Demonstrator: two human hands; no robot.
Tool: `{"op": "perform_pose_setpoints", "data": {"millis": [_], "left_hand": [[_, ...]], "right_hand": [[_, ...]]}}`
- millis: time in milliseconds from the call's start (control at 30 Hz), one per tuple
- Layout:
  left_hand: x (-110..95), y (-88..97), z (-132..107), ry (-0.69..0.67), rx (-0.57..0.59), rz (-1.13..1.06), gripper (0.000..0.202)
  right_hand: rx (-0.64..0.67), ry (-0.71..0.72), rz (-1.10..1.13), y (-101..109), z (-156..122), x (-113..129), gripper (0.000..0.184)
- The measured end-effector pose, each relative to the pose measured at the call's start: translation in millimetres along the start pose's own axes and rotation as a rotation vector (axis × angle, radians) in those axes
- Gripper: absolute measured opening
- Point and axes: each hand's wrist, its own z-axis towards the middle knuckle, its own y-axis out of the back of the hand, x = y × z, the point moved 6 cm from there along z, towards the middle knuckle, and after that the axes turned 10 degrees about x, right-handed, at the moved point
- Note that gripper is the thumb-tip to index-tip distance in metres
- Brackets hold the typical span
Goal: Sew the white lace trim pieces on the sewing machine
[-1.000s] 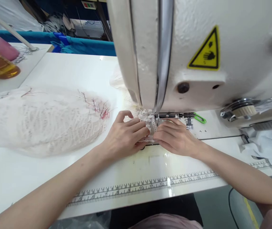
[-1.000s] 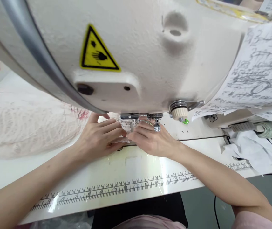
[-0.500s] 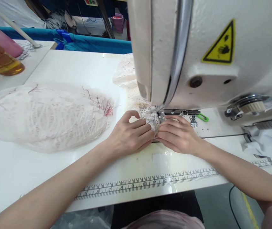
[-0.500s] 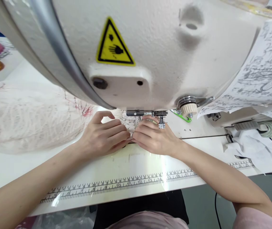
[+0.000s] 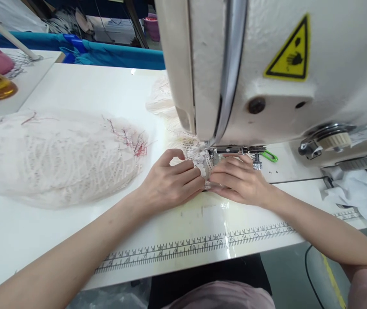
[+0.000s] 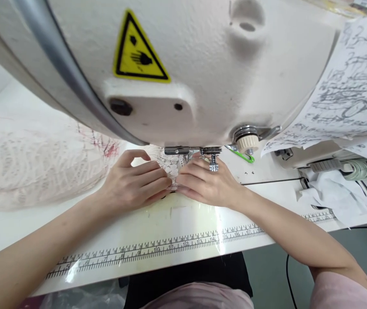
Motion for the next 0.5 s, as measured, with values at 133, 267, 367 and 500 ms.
{"op": "perform_pose_setpoints", "data": {"millis": [133,267,367,500], "left_hand": [[-4.0,1.9,1.2,-0.026,-0.005,0.055,0.022],[-7.0,4.3,2.0,-0.035,-0.021,0.081,0.024],[-8.7,4.9,1.8,-0.047,-0.019,0.084,0.021],[-3.4,-5.8,0.6,0.023,0.109,-0.063,0.010]], "right_hand": [[-0.021,0.076,-0.012,3.1,5.2,8.0,0.004],[-0.031,0.103,-0.025,3.0,6.7,10.2,0.007],[-0.023,0.118,-0.031,0.0,3.0,9.1,0.010],[-0.009,0.139,-0.023,-4.0,-2.0,7.5,0.012]]}}
